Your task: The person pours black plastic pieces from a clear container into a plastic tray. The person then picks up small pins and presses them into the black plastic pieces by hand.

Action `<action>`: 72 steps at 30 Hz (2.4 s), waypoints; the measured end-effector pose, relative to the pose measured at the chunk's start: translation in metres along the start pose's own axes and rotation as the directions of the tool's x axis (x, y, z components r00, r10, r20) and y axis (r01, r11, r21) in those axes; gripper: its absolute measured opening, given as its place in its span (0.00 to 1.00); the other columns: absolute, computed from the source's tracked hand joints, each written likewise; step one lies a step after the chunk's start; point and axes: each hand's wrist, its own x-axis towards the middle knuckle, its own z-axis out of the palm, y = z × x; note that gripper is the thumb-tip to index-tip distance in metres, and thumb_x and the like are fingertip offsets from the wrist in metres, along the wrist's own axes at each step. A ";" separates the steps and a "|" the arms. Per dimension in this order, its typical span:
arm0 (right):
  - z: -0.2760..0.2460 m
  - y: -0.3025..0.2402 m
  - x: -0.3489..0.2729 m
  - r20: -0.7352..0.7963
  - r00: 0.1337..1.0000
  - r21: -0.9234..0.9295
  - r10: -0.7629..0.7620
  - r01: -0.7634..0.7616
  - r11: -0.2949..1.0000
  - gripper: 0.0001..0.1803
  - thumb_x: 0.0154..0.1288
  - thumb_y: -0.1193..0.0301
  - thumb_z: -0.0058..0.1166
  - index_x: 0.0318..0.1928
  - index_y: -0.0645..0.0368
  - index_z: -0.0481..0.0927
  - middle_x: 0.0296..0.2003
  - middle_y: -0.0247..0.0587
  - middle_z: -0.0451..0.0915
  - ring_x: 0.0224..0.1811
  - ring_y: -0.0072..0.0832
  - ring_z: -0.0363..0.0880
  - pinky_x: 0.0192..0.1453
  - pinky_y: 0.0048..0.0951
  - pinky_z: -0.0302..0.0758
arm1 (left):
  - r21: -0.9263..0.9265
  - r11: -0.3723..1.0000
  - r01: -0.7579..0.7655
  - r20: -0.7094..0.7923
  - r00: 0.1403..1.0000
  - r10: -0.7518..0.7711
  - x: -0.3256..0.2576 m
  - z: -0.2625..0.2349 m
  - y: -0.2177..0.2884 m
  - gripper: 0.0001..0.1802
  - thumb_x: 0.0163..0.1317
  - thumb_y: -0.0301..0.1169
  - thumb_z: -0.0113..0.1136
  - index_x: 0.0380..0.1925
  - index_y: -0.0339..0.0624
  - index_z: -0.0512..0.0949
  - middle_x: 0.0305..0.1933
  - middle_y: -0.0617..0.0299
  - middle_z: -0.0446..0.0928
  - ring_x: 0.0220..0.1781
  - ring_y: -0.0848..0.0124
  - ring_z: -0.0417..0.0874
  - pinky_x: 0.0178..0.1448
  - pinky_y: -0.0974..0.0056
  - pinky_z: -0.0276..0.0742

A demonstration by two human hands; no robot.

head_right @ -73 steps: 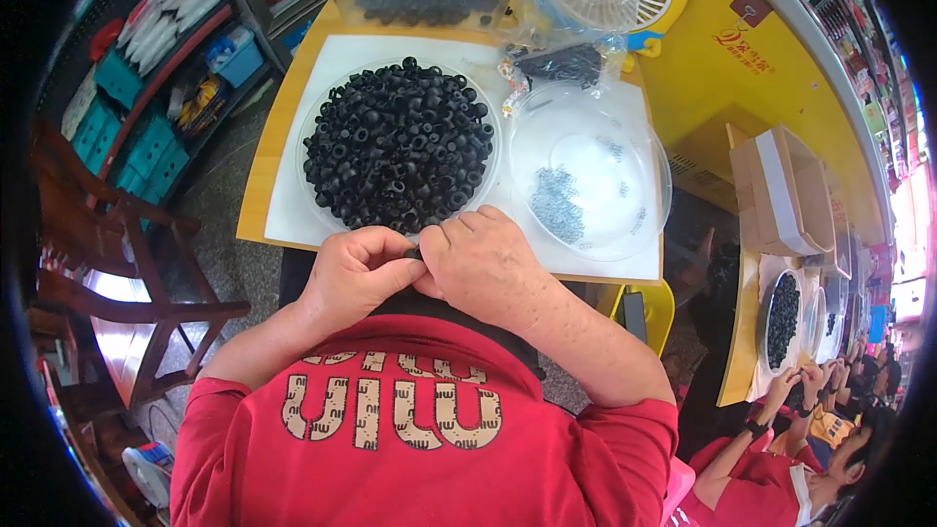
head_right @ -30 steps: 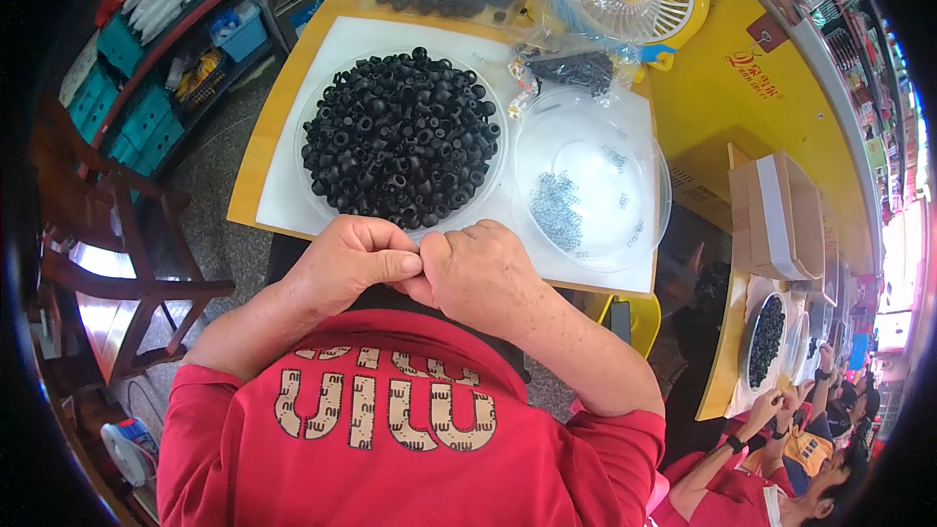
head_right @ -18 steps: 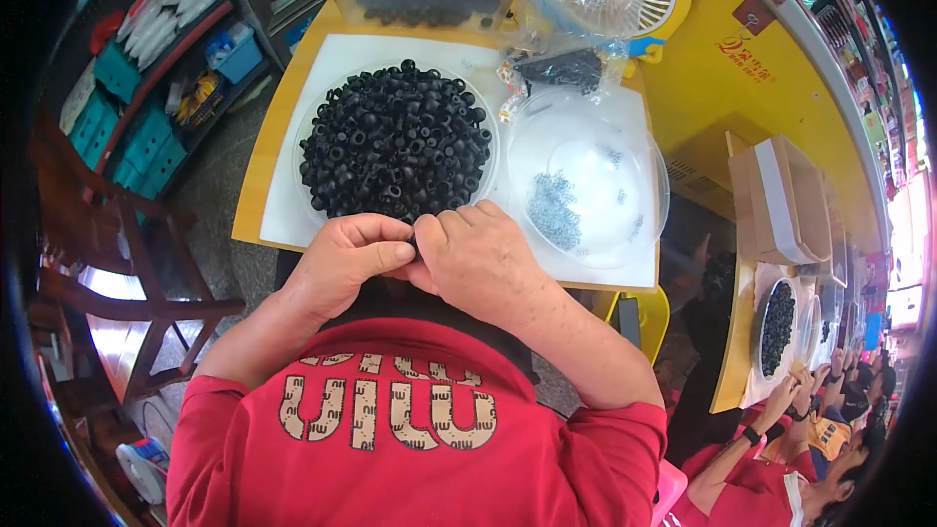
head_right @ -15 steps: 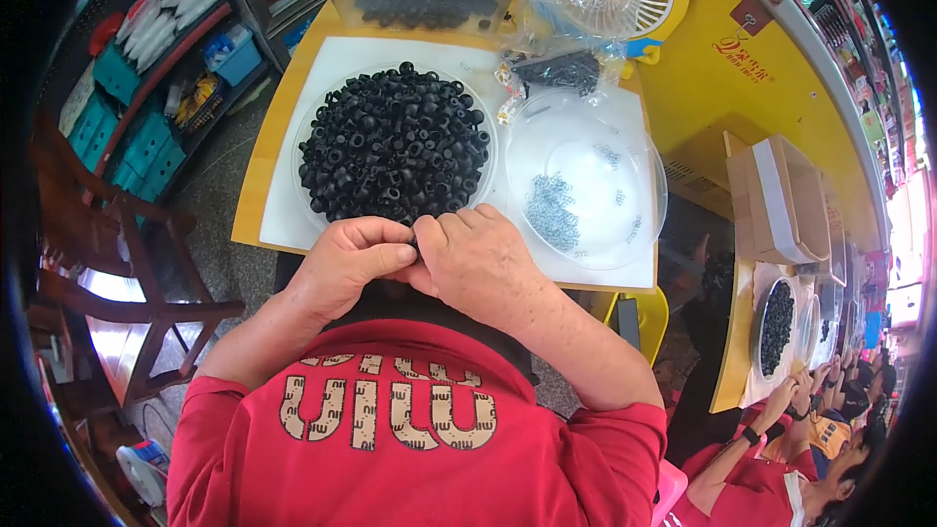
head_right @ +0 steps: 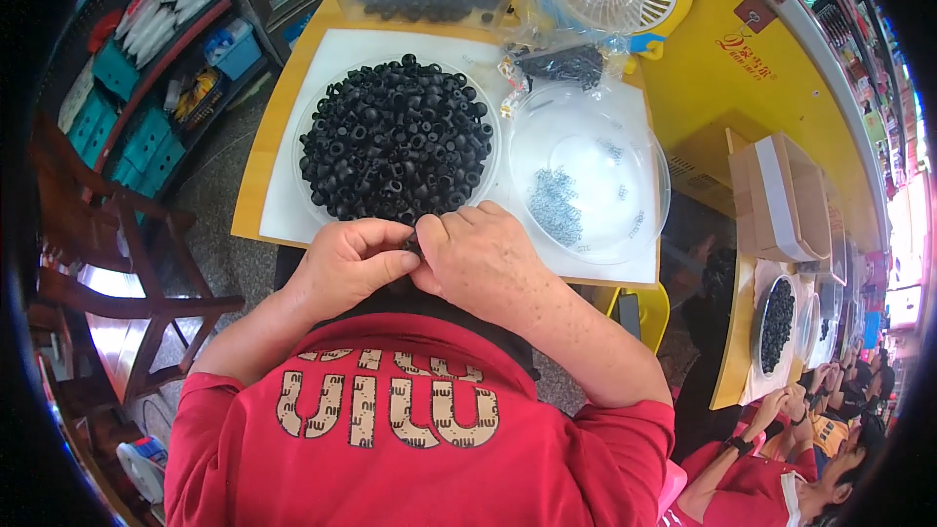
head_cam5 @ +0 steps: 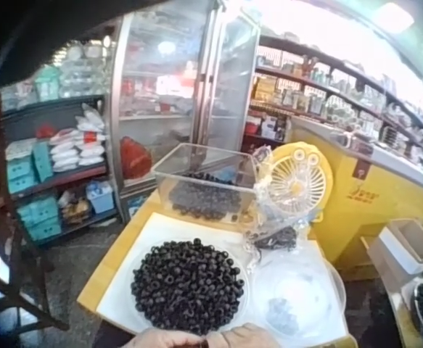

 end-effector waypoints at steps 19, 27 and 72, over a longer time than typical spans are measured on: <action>-0.002 -0.001 -0.005 -0.082 0.989 0.577 0.125 -0.056 0.815 0.11 0.48 0.81 0.54 0.36 0.59 0.78 0.32 0.39 0.77 0.33 0.31 0.78 0.35 0.25 0.75 | -0.250 0.954 0.167 0.116 0.983 -0.141 0.002 -0.006 -0.009 0.10 0.58 0.25 0.54 0.40 0.34 0.73 0.32 0.61 0.76 0.33 0.77 0.78 0.36 0.72 0.77; 0.000 0.005 -0.007 -0.070 0.983 0.617 0.168 -0.090 0.782 0.09 0.51 0.79 0.52 0.35 0.59 0.78 0.32 0.39 0.76 0.32 0.31 0.78 0.34 0.25 0.76 | -0.283 0.951 0.127 0.126 0.988 -0.094 0.003 -0.007 -0.013 0.12 0.58 0.22 0.52 0.43 0.33 0.71 0.36 0.60 0.75 0.36 0.75 0.78 0.42 0.71 0.77; 0.018 -0.005 -0.018 -0.396 0.918 0.318 0.027 0.110 0.942 0.21 0.43 0.78 0.60 0.42 0.64 0.73 0.33 0.43 0.77 0.33 0.35 0.76 0.35 0.30 0.75 | -0.576 0.793 0.200 0.155 0.979 -0.134 0.001 0.006 -0.020 0.11 0.59 0.25 0.53 0.41 0.31 0.73 0.39 0.55 0.76 0.40 0.69 0.79 0.48 0.64 0.77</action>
